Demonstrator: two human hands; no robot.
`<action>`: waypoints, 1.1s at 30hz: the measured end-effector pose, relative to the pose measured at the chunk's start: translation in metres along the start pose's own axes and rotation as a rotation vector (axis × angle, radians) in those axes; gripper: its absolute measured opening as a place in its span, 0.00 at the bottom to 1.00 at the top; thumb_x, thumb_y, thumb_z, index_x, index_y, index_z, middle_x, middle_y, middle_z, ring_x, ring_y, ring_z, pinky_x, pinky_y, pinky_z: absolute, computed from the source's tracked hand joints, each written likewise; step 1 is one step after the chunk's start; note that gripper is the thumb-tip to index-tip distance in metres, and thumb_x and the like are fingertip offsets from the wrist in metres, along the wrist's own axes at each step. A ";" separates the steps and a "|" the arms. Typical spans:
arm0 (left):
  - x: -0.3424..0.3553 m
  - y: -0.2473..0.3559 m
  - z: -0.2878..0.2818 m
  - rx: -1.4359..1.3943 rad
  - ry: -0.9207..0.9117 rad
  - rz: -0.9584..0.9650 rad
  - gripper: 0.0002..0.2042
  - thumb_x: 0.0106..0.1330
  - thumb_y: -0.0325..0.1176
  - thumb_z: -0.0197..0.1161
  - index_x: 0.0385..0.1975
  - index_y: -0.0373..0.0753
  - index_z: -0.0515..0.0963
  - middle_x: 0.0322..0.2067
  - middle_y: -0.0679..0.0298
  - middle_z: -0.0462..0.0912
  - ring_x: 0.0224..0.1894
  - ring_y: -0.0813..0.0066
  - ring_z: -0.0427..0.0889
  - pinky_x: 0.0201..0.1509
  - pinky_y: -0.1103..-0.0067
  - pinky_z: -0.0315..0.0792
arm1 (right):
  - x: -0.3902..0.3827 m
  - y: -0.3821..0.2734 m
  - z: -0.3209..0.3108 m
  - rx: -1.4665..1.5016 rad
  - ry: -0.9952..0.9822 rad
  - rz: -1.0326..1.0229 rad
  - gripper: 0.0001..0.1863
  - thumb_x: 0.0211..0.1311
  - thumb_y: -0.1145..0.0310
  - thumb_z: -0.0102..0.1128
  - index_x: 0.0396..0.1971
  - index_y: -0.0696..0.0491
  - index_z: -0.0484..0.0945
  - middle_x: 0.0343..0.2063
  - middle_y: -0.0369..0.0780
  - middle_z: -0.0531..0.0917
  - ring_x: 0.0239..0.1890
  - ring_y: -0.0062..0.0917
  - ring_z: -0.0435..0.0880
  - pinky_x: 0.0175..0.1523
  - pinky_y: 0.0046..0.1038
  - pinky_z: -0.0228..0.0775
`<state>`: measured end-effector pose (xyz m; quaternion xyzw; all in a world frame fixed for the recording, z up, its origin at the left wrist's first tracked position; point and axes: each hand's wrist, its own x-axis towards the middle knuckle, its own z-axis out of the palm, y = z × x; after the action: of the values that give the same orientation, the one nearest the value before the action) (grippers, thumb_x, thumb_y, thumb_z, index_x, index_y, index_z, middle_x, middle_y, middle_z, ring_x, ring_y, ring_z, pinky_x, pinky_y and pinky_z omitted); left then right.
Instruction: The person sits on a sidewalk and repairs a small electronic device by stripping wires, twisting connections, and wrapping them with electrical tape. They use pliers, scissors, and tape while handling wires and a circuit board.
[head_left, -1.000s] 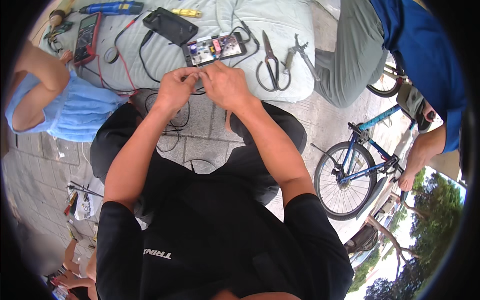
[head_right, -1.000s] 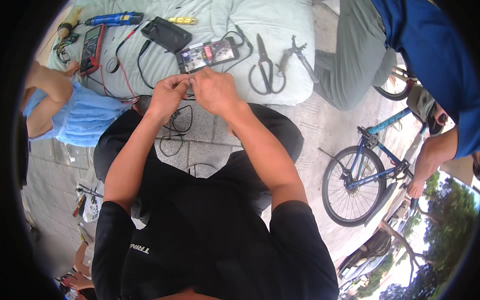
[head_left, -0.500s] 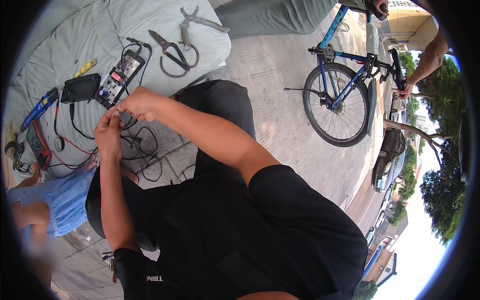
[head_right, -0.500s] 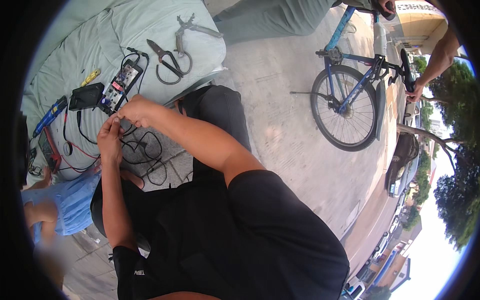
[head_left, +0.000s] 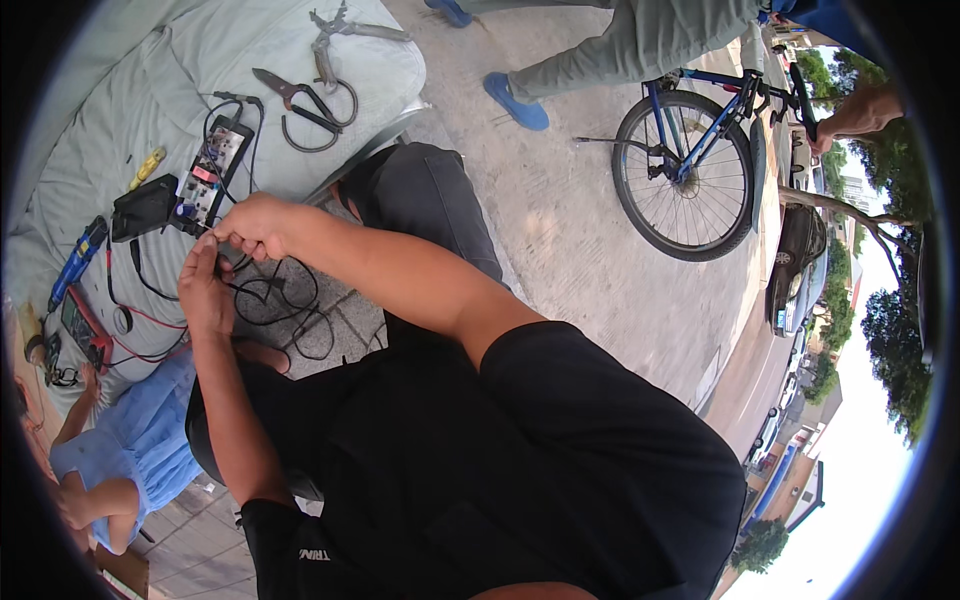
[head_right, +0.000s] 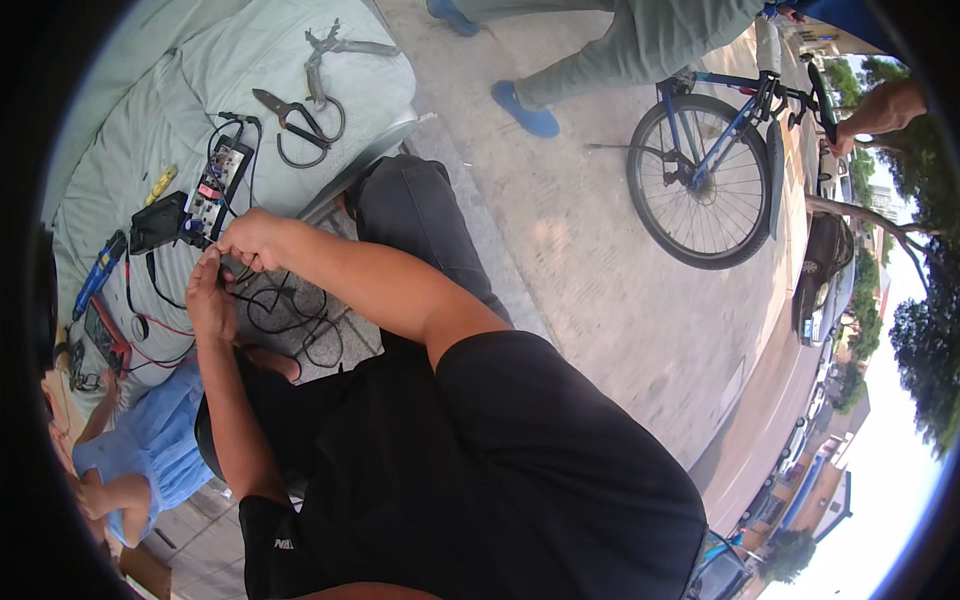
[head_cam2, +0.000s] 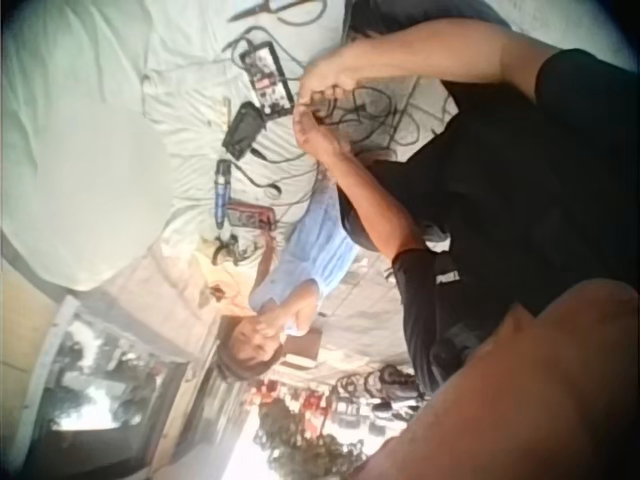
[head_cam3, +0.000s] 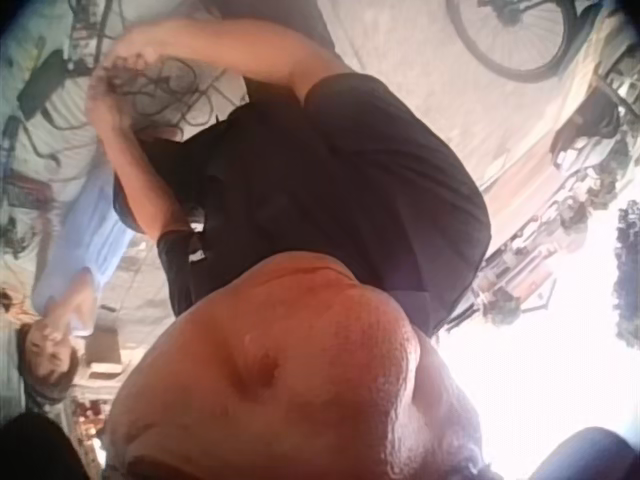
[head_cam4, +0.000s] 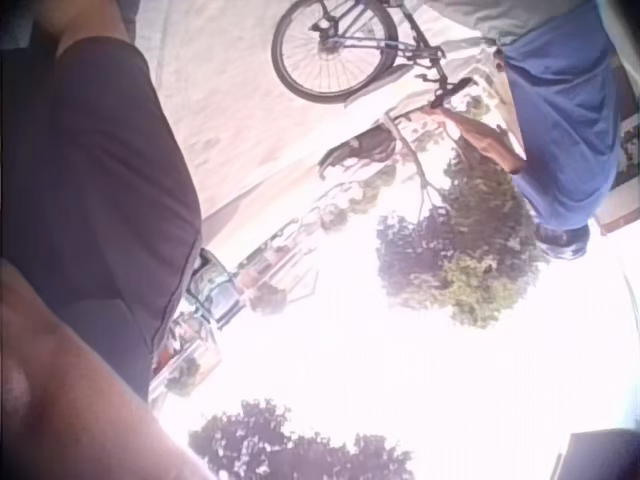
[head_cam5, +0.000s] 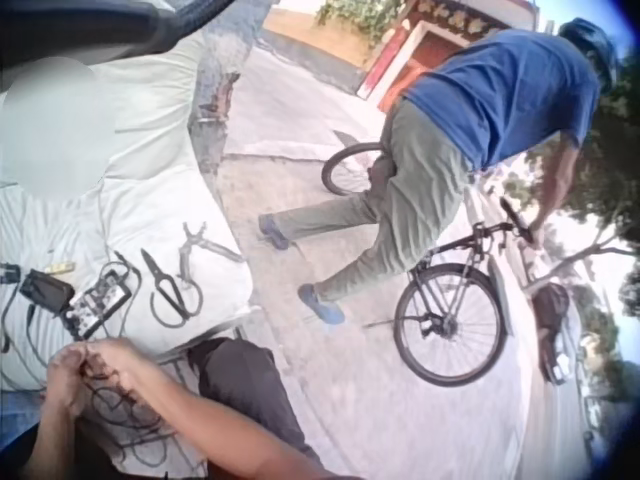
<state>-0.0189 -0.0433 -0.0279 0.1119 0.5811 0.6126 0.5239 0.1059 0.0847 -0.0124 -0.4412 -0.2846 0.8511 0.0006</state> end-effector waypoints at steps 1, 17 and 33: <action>0.001 0.000 -0.002 0.037 0.002 -0.003 0.11 0.77 0.35 0.64 0.52 0.36 0.83 0.37 0.74 0.84 0.31 0.88 0.73 0.36 0.87 0.66 | 0.001 0.000 0.001 -0.021 0.016 -0.009 0.10 0.66 0.69 0.66 0.25 0.52 0.77 0.21 0.33 0.71 0.18 0.15 0.60 0.20 0.23 0.47; 0.006 -0.004 -0.008 0.207 0.025 0.041 0.13 0.77 0.38 0.65 0.51 0.36 0.83 0.29 0.74 0.81 0.27 0.88 0.72 0.31 0.87 0.64 | -0.003 -0.001 0.004 -0.172 0.071 -0.044 0.13 0.62 0.68 0.70 0.21 0.50 0.75 0.19 0.31 0.70 0.19 0.17 0.62 0.22 0.25 0.50; 0.006 0.002 -0.008 0.149 0.005 0.001 0.10 0.78 0.37 0.62 0.49 0.38 0.83 0.30 0.75 0.79 0.29 0.87 0.71 0.34 0.86 0.62 | 0.009 0.010 0.001 0.031 -0.065 -0.022 0.13 0.67 0.64 0.67 0.23 0.51 0.77 0.19 0.31 0.71 0.18 0.16 0.63 0.21 0.23 0.49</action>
<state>-0.0285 -0.0427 -0.0315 0.1495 0.6264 0.5681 0.5124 0.1023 0.0777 -0.0231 -0.4099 -0.2759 0.8694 0.0075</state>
